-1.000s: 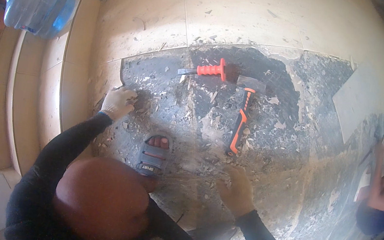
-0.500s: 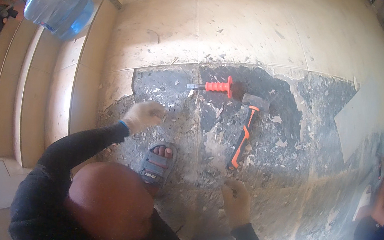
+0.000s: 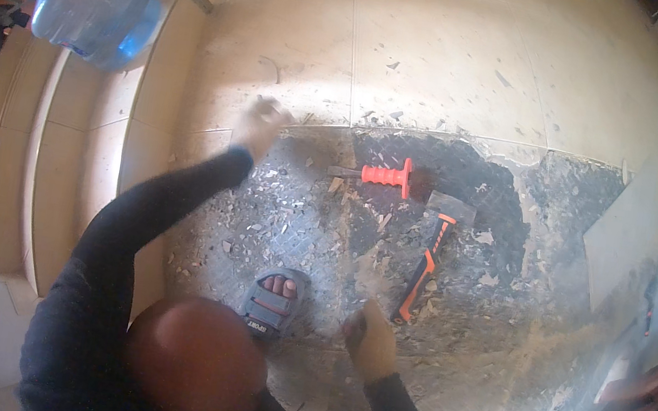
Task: The person removes floor tiles using a hammer and a red chisel. They repeatedly strike the chisel to break tiles, then lift and clear debris by hand. A second person is visible nearby working on the floor.
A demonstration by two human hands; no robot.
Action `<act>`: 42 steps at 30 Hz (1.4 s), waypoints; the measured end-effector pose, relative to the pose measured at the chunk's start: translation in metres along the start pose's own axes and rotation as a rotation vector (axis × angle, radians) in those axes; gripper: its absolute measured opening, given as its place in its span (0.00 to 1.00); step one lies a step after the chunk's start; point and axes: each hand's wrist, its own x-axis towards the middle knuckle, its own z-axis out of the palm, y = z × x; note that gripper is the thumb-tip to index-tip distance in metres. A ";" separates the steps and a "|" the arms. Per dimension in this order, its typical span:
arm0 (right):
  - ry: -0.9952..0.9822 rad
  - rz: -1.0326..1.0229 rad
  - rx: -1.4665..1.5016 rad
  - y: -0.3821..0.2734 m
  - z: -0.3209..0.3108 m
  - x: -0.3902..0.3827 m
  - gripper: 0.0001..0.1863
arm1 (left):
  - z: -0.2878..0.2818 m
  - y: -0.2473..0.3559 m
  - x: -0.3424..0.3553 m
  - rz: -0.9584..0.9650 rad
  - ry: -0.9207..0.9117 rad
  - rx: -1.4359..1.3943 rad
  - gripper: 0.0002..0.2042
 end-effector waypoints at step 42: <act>0.357 -0.027 -0.383 0.022 -0.024 -0.042 0.15 | -0.024 -0.078 0.129 0.238 0.000 0.362 0.24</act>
